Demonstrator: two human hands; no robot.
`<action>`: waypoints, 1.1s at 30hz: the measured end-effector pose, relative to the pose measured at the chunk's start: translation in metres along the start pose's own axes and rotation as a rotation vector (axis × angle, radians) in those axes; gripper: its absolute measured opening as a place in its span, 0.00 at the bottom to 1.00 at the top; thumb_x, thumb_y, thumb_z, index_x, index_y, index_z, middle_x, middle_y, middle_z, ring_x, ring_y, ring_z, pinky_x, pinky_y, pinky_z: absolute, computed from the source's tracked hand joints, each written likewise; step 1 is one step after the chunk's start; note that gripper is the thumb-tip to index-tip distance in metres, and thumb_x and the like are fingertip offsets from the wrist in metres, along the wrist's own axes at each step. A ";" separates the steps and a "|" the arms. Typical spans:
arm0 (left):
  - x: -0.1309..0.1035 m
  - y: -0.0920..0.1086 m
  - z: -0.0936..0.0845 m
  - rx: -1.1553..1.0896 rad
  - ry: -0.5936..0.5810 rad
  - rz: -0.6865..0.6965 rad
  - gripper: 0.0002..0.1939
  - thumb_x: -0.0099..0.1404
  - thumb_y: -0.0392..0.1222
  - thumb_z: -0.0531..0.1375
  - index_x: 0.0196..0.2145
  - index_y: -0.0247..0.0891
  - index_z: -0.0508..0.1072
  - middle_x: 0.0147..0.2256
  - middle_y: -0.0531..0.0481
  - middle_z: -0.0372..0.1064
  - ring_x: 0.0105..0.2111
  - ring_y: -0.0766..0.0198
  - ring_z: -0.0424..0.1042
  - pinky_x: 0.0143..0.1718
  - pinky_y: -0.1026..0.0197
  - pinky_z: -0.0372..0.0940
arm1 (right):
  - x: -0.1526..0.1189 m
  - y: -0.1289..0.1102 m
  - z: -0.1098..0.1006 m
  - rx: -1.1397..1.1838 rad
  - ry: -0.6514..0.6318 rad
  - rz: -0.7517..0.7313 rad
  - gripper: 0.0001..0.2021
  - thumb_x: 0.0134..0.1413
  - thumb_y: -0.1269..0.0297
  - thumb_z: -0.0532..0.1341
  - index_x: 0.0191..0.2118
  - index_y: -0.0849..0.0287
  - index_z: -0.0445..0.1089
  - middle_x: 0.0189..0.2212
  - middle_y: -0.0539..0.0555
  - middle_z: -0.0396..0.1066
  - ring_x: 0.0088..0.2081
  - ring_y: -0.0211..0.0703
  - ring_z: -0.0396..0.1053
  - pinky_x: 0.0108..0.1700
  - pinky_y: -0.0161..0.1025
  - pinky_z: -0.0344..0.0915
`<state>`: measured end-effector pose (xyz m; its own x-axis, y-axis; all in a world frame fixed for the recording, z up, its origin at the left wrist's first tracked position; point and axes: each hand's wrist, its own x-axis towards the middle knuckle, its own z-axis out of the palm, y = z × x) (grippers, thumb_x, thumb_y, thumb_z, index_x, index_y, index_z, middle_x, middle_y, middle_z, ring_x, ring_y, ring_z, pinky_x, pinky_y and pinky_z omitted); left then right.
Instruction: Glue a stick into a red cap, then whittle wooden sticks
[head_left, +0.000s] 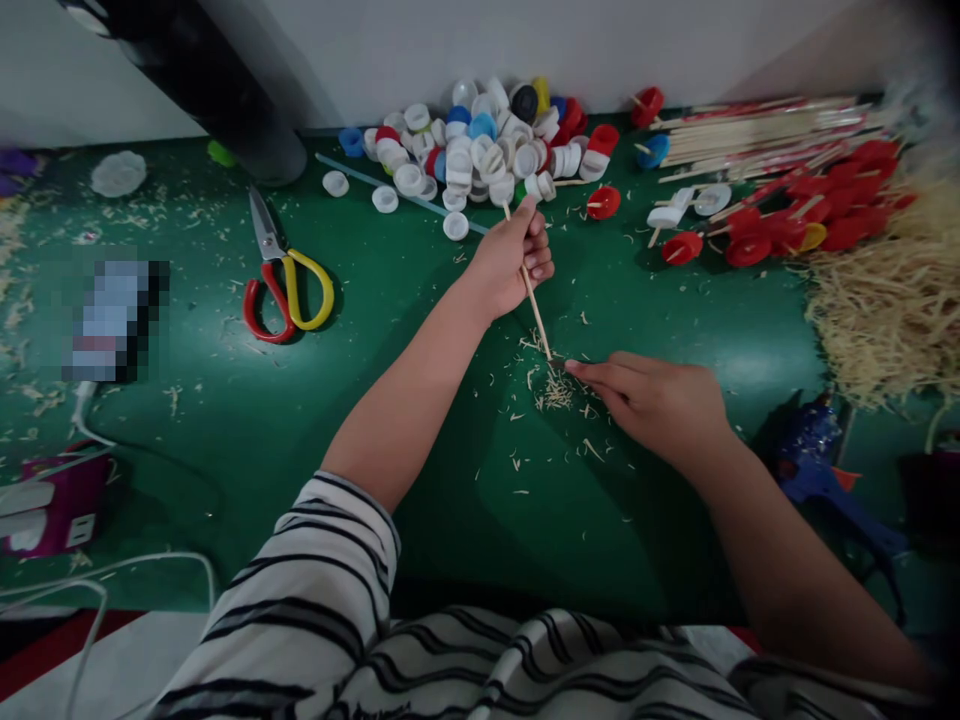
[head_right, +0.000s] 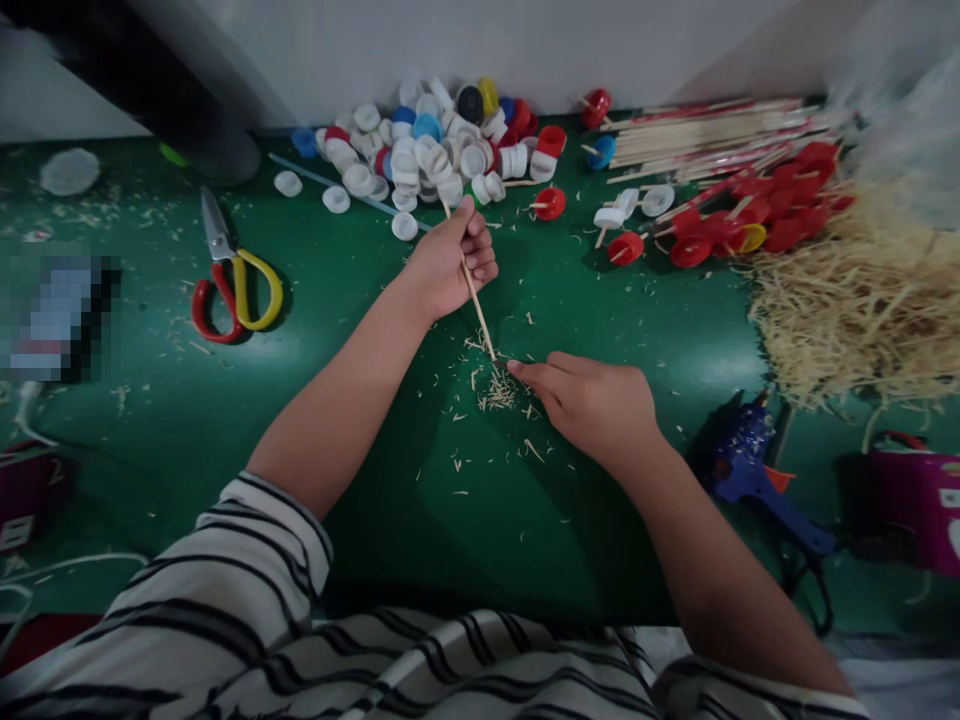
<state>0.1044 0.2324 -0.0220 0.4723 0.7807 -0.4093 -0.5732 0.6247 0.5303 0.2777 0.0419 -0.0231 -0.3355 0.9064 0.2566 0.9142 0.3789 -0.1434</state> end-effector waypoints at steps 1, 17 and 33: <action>0.000 0.000 0.000 -0.003 0.008 -0.007 0.26 0.79 0.56 0.57 0.27 0.39 0.59 0.19 0.61 0.46 0.15 0.76 0.49 0.18 0.68 0.49 | 0.002 0.000 0.001 -0.004 0.014 0.000 0.14 0.75 0.59 0.61 0.51 0.45 0.86 0.30 0.44 0.80 0.28 0.34 0.70 0.26 0.39 0.48; 0.000 -0.003 0.001 0.020 0.038 -0.004 0.25 0.78 0.57 0.58 0.27 0.39 0.61 0.19 0.61 0.49 0.15 0.76 0.49 0.19 0.67 0.50 | 0.023 -0.012 0.013 0.002 0.054 0.017 0.16 0.77 0.57 0.58 0.51 0.47 0.86 0.28 0.47 0.79 0.28 0.34 0.68 0.26 0.39 0.46; -0.002 -0.001 0.001 -0.050 0.000 0.006 0.26 0.78 0.56 0.58 0.26 0.40 0.59 0.19 0.61 0.46 0.14 0.76 0.46 0.16 0.68 0.49 | 0.019 -0.014 0.004 0.026 -0.123 0.039 0.18 0.77 0.57 0.56 0.52 0.46 0.85 0.32 0.47 0.81 0.28 0.36 0.68 0.27 0.40 0.43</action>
<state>0.1051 0.2300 -0.0210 0.4689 0.7845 -0.4058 -0.6088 0.6200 0.4950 0.2579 0.0544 -0.0199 -0.3264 0.9361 0.1314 0.9215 0.3461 -0.1764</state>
